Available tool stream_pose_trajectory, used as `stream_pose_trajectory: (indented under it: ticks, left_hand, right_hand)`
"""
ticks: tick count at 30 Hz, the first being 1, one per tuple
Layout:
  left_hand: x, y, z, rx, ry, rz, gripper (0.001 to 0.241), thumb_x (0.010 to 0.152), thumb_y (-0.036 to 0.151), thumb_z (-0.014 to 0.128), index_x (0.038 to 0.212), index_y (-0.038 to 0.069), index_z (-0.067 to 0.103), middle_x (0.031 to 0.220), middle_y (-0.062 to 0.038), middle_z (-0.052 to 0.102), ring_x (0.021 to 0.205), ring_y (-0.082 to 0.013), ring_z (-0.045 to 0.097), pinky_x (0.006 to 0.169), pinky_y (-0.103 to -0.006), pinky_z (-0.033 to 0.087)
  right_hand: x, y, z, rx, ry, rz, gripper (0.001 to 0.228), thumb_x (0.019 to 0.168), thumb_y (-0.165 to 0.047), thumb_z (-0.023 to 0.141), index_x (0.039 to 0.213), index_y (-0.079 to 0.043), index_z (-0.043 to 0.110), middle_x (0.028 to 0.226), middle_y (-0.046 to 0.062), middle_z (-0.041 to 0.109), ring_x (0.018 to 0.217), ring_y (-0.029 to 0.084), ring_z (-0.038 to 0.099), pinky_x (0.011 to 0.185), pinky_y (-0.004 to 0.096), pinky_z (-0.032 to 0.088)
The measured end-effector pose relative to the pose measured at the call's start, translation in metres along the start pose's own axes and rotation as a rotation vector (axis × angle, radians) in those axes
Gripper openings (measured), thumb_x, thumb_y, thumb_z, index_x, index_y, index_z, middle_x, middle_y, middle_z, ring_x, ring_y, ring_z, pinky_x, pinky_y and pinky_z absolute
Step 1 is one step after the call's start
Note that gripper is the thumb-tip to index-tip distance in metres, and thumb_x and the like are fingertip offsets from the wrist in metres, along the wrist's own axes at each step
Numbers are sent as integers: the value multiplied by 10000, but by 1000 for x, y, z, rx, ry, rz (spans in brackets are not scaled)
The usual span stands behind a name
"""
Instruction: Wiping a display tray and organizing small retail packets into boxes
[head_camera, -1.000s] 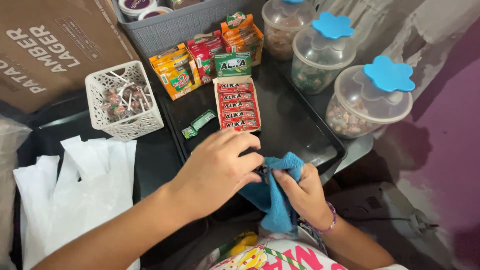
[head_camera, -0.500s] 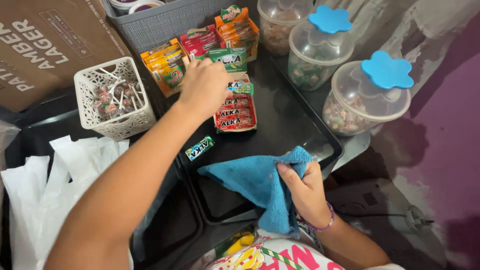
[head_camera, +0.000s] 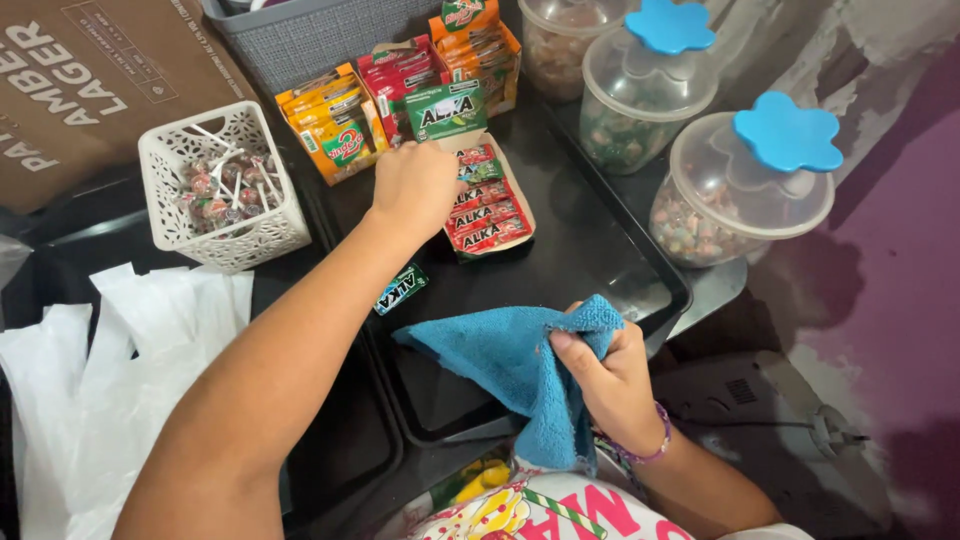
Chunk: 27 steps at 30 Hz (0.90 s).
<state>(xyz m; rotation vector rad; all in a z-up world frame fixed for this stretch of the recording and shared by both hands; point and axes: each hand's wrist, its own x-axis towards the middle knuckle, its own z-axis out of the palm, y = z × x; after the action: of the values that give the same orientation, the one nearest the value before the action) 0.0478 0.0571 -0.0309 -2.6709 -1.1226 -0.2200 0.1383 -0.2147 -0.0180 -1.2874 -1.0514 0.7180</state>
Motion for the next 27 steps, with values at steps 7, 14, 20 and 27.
stream_pose_trajectory:
  ticks: [7, 14, 20, 27]
  left_hand:
    - [-6, 3, -9, -11, 89, -6, 338, 784, 492, 707, 846, 163, 752, 837, -65, 675, 884, -308, 619, 924, -499, 392]
    - [-28, -15, -48, -173, 147, -4, 90, 823, 154, 634, 784, 75, 654, 782, -69, 599, 734, -222, 595, 685, -414, 470]
    - [-62, -36, -46, -125, -122, -143, 194, 797, 280, 673, 765, 88, 688, 743, -117, 662, 736, -391, 672, 580, -504, 519]
    - [-58, -38, -6, -155, -152, -99, 191, 638, 234, 718, 770, 96, 724, 756, -125, 676, 792, -382, 679, 657, -501, 533]
  right_hand:
    - [1, -5, 1, -59, -30, -21, 239, 872, -191, 592, 664, -73, 593, 634, -21, 551, 546, 59, 506, 487, 212, 403]
    - [2, -20, 15, 141, 38, -46, 180, 926, -191, 465, 989, -24, 488, 693, 128, 596, 559, 151, 543, 502, 235, 458]
    - [7, -8, 16, 343, 72, -200, 210, 997, -212, 335, 1130, -53, 306, 865, 251, 550, 563, 263, 552, 489, 304, 471]
    - [8, -8, 18, 176, 154, -320, 163, 985, -112, 369, 976, 24, 458, 948, 234, 576, 642, 249, 615, 575, 293, 488]
